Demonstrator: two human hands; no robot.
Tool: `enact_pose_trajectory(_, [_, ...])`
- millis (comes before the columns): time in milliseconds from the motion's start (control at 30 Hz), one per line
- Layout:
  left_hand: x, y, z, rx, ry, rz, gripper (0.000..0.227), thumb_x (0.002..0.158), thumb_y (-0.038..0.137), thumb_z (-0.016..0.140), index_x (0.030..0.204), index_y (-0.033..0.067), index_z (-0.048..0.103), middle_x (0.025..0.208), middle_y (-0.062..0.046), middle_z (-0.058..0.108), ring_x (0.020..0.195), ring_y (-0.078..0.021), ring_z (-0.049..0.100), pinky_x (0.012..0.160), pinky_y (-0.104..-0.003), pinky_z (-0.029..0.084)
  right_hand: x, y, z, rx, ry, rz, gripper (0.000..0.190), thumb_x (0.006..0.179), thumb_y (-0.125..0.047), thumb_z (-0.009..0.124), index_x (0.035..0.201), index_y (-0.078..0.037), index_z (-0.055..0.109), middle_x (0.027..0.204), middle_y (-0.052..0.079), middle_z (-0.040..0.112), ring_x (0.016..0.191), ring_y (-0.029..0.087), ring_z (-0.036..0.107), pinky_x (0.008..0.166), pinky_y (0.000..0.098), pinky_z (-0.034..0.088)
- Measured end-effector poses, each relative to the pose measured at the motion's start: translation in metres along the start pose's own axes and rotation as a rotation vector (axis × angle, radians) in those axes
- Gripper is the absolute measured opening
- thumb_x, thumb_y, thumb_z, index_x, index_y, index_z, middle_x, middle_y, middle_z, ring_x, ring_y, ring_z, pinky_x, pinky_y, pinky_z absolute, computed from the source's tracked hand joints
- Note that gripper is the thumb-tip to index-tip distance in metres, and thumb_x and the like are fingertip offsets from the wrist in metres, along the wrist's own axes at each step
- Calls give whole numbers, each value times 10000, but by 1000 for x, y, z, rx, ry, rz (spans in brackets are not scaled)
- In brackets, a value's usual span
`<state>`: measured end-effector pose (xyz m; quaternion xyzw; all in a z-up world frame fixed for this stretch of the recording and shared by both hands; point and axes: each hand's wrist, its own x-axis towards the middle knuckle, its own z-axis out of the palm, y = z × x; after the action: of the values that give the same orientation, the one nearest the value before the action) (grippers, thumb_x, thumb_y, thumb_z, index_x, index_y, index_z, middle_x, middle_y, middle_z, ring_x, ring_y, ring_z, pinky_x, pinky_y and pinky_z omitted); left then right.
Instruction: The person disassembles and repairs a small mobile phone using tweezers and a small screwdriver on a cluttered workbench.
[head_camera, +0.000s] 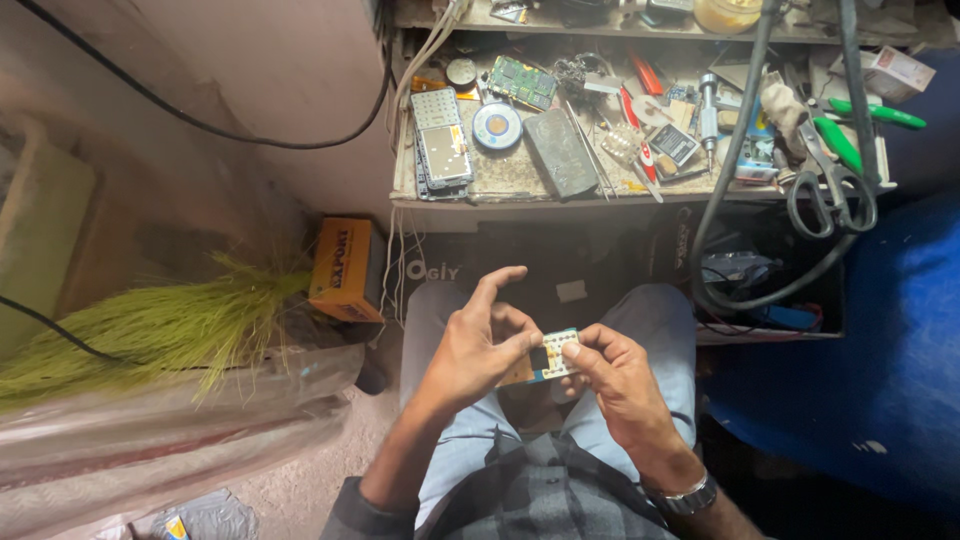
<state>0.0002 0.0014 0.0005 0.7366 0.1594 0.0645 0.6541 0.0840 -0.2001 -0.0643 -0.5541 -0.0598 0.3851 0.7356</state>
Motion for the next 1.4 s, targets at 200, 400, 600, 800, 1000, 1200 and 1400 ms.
enact_pose_trajectory(200, [-2,0,-9,-40,9,-51,565,943,124,641,1478,90,465,882,-44,792,845,-102,715,805,-271,561,1,-1,-1,45,16,43,135,949,-142,701,976,-13,674,853,74,737,669,100,685,592,255,559])
enact_pose_trajectory(400, [-5,-12,-17,-101,64,-50,556,936,124,658,1459,66,476,937,-61,780,821,-113,703,780,-276,580,-1,-3,1,47,36,57,142,940,-162,690,973,-25,675,862,71,736,679,104,684,604,252,556])
enact_pose_trajectory(600, [3,1,-32,48,448,-13,584,879,151,723,1414,46,516,1070,-90,732,820,-148,695,724,-306,609,3,-11,-18,209,65,13,154,981,-164,671,1039,-27,630,918,69,719,724,105,649,650,236,529])
enact_pose_trajectory(800, [38,25,-42,594,686,401,769,869,258,834,1467,-14,433,1287,-202,593,1173,-350,569,1002,-455,483,-1,-17,-38,304,142,-31,192,968,-154,661,1118,-45,613,957,38,693,750,105,628,625,228,500])
enact_pose_trajectory(1000, [91,49,-46,852,697,272,966,806,401,852,1507,-20,339,1264,-219,566,1146,-388,526,1005,-504,420,-7,-18,-51,365,123,-59,266,973,-129,643,1210,-15,600,982,57,691,777,124,626,640,257,497])
enact_pose_trajectory(1200, [106,49,-46,948,672,169,976,817,369,832,1520,-36,289,1190,-241,573,1094,-392,537,977,-507,427,-8,-19,-59,366,143,-53,347,954,-116,626,1282,-15,580,986,53,688,820,147,652,650,259,498])
enact_pose_trajectory(1400, [102,44,-50,727,705,243,959,798,229,816,1536,-49,271,1223,-288,615,1111,-426,561,1014,-500,420,-6,-21,-56,322,85,-44,398,944,-100,635,1327,-19,565,995,37,670,850,136,652,670,257,494])
